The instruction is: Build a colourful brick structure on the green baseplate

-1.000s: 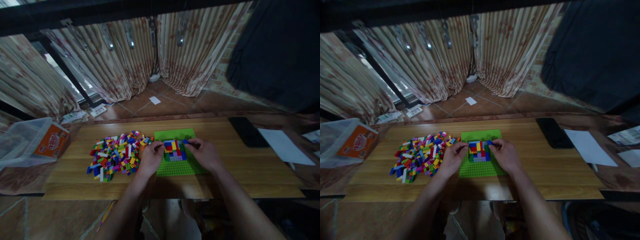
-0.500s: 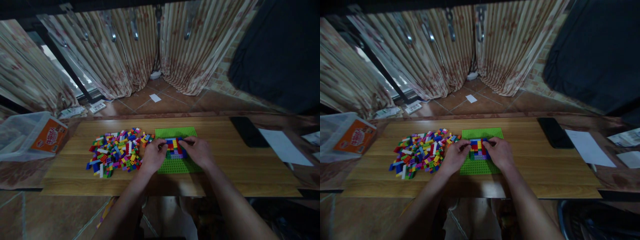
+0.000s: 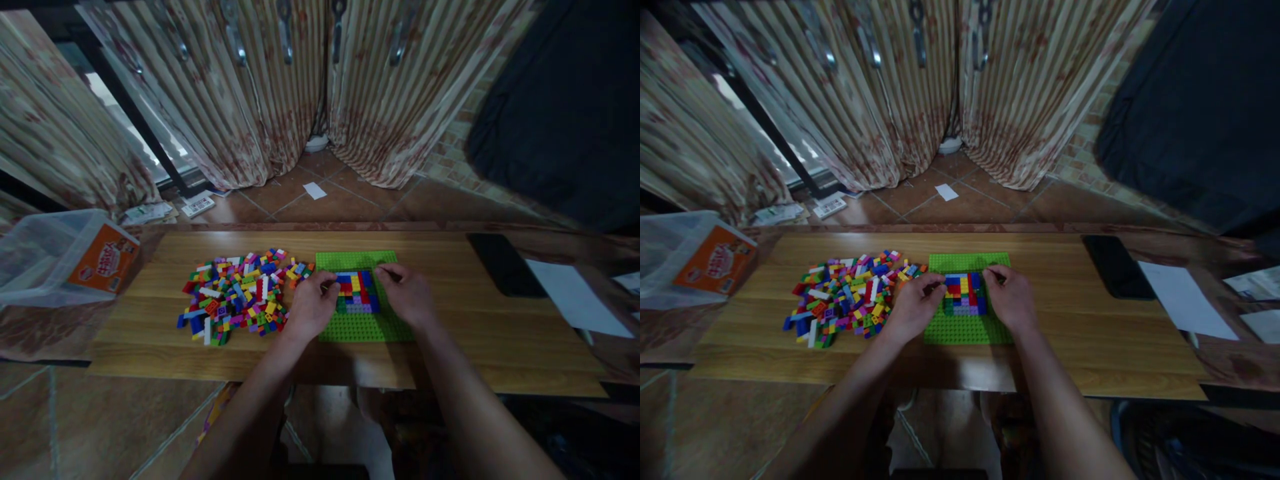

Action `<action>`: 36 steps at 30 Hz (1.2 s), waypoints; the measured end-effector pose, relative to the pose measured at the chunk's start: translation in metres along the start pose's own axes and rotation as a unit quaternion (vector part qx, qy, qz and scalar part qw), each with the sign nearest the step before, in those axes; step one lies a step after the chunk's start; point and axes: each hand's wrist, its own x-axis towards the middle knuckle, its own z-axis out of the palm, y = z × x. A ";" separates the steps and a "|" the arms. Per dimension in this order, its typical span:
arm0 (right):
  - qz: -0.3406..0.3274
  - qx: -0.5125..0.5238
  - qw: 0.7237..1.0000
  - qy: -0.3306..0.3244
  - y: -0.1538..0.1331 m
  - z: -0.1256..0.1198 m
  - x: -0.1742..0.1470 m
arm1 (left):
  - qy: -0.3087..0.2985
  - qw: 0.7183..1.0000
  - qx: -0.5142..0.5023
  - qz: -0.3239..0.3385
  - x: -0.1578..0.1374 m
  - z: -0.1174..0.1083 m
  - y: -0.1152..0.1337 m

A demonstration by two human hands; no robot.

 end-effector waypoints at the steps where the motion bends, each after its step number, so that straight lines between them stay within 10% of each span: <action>1: -0.008 0.010 1.000 -0.001 0.001 0.001 0.000 | 0.001 1.000 -0.001 0.000 0.000 0.000 0.000; 36: -0.066 0.023 0.995 -0.072 0.012 0.013 0.008 | 0.013 0.999 0.013 0.032 -0.002 0.005 -0.003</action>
